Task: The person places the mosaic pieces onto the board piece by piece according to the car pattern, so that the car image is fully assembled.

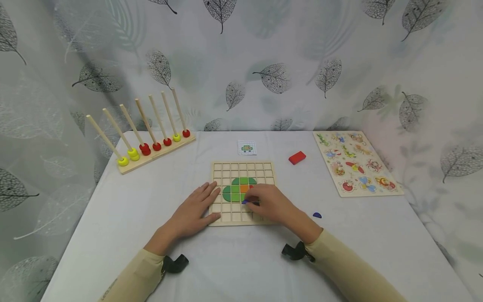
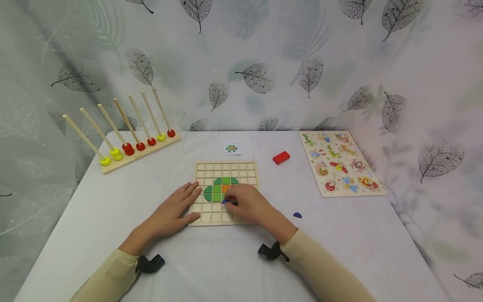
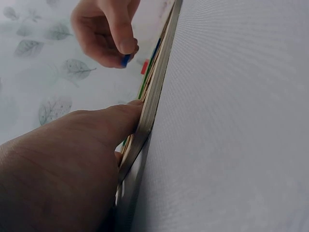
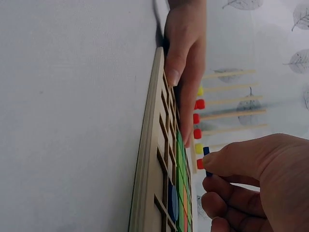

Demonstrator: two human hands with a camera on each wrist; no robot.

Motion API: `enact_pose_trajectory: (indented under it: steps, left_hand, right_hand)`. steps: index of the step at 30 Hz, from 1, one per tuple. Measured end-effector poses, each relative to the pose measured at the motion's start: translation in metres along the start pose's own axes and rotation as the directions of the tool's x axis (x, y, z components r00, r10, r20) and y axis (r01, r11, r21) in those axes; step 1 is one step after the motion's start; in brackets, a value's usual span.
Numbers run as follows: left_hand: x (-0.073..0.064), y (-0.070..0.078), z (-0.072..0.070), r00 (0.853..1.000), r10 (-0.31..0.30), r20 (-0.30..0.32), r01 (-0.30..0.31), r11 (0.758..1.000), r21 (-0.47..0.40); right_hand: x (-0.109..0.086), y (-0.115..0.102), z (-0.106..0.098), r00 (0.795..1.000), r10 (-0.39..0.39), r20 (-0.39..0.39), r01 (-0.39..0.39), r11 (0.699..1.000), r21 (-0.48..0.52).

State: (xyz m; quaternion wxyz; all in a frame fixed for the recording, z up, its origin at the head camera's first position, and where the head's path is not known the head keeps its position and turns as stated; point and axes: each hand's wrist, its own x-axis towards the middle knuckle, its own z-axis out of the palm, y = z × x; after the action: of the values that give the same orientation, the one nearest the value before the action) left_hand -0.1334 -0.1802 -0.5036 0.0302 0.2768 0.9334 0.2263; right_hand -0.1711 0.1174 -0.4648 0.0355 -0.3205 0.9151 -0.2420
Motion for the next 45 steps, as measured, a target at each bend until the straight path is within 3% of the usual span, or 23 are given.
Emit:
enact_pose_trajectory:
  steps: [9,21,32,45]
  left_hand:
    - [0.001,0.000,0.001,1.000,0.010,0.001,-0.010,1.000,0.002]
    - [-0.001,-0.004,0.004,1.000,0.000,0.008,0.000,1.000,0.002]
    - [0.001,-0.003,0.004,1.000,0.001,0.012,-0.001,1.000,0.004]
    - [0.001,-0.001,0.002,1.000,0.002,0.005,-0.002,1.000,0.002]
  right_hand:
    - [0.007,-0.007,0.007,1.000,-0.025,0.006,0.025,0.999,0.019]
    - [0.016,-0.014,0.019,0.997,-0.040,0.061,0.043,0.997,-0.056]
    - [0.016,-0.020,0.023,0.997,-0.057,0.053,0.064,0.990,-0.124]
    - [0.017,-0.017,0.026,0.997,-0.064,0.037,0.068,0.990,-0.127]
